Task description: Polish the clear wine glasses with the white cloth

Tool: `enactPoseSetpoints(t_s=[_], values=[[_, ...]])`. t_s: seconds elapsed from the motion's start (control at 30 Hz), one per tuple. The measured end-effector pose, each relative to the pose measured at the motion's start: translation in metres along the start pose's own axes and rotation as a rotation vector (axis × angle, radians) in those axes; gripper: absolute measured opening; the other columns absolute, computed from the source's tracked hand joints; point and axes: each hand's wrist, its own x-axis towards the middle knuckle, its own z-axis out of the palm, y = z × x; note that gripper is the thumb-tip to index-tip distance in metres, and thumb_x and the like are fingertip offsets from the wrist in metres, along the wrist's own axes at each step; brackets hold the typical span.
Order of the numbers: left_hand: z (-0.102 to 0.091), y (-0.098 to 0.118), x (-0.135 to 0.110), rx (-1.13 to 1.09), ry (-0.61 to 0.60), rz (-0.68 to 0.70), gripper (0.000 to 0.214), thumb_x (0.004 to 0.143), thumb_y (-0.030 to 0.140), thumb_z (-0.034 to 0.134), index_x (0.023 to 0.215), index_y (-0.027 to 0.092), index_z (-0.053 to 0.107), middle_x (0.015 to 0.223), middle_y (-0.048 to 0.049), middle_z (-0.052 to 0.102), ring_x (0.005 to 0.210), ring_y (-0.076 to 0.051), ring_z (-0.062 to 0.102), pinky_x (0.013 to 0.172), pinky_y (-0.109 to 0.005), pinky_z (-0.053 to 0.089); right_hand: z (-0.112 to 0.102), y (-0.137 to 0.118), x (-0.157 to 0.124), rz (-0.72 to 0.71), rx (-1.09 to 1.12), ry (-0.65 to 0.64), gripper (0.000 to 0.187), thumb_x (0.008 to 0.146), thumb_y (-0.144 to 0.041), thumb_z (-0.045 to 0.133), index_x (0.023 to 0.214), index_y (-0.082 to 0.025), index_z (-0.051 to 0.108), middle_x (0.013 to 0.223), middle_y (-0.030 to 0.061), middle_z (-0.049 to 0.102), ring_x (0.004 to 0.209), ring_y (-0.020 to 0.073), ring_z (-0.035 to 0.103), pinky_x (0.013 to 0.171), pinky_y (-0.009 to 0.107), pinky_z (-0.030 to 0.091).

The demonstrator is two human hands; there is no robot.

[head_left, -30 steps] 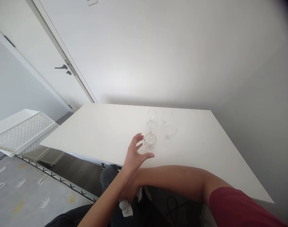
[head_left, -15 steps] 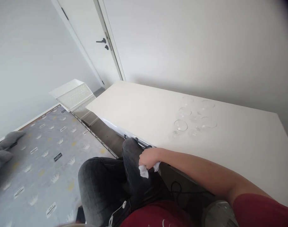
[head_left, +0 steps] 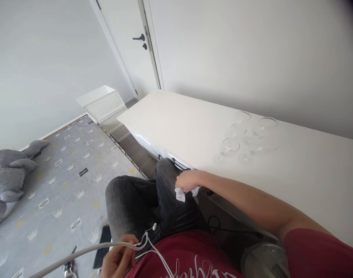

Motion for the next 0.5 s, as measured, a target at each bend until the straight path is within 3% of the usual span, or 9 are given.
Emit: enactPoseSetpoints(t_s=[0.07, 0.1, 0.23, 0.33, 0.43, 0.5], values=[[-0.009, -0.002, 0.018, -0.046, 0.041, 0.023, 0.055, 0.09, 0.068, 0.062, 0.105, 0.017, 0.076, 0.069, -0.0041, 0.064, 0.068, -0.021, 0.061, 0.064, -0.029, 0.053, -0.002, -0.002, -0.002, 0.008, 0.0, 0.004, 0.023, 0.08, -0.021, 0.059, 0.095, -0.021, 0.077, 0.089, 0.0058, 0.075, 0.068, 0.0194, 0.063, 0.06, 0.03, 0.036], [-0.012, -0.002, 0.029, -0.04, -0.028, 0.03, 0.056, 0.092, 0.067, 0.06, 0.115, 0.017, 0.074, 0.078, -0.0054, 0.069, 0.076, -0.022, 0.064, 0.071, -0.03, 0.054, -0.003, -0.003, -0.003, 0.006, 0.0, 0.004, 0.023, 0.08, -0.02, 0.059, 0.094, -0.02, 0.076, 0.089, 0.006, 0.075, 0.069, 0.0196, 0.063, 0.059, 0.03, 0.036], [-0.005, 0.006, 0.063, -0.002, -0.629, 0.043, 0.057, 0.098, 0.059, 0.058, 0.139, 0.021, 0.067, 0.107, -0.0102, 0.074, 0.099, -0.023, 0.067, 0.094, -0.036, 0.052, -0.003, -0.004, -0.005, -0.021, 0.013, 0.001, 0.022, 0.079, -0.018, 0.057, 0.091, -0.019, 0.075, 0.087, 0.0059, 0.074, 0.067, 0.0193, 0.062, 0.058, 0.031, 0.034], [0.01, 0.014, 0.074, -0.057, -0.891, 0.082, 0.052, 0.101, 0.052, 0.057, 0.142, 0.021, 0.066, 0.121, -0.0142, 0.073, 0.116, -0.028, 0.065, 0.105, -0.04, 0.047, -0.002, -0.003, -0.006, -0.01, 0.018, 0.022, 0.023, 0.078, -0.018, 0.057, 0.092, -0.02, 0.075, 0.087, 0.0058, 0.074, 0.067, 0.0193, 0.062, 0.058, 0.031, 0.033], [0.023, 0.016, 0.079, -0.128, -0.96, 0.105, 0.044, 0.102, 0.048, 0.058, 0.128, 0.017, 0.075, 0.114, -0.0159, 0.076, 0.109, -0.027, 0.068, 0.099, -0.038, 0.049, -0.003, -0.004, -0.007, 0.007, 0.032, 0.002, 0.024, 0.079, -0.017, 0.057, 0.094, -0.02, 0.076, 0.088, 0.0063, 0.075, 0.067, 0.0188, 0.063, 0.06, 0.03, 0.034], [0.029, 0.012, 0.083, -0.165, -0.878, 0.112, 0.04, 0.1, 0.046, 0.062, 0.12, 0.015, 0.078, 0.111, -0.0157, 0.076, 0.106, -0.026, 0.069, 0.096, -0.036, 0.05, -0.005, -0.005, -0.007, 0.012, 0.029, -0.01, 0.025, 0.078, -0.016, 0.056, 0.094, -0.02, 0.076, 0.088, 0.0068, 0.075, 0.067, 0.0189, 0.063, 0.059, 0.03, 0.033]])
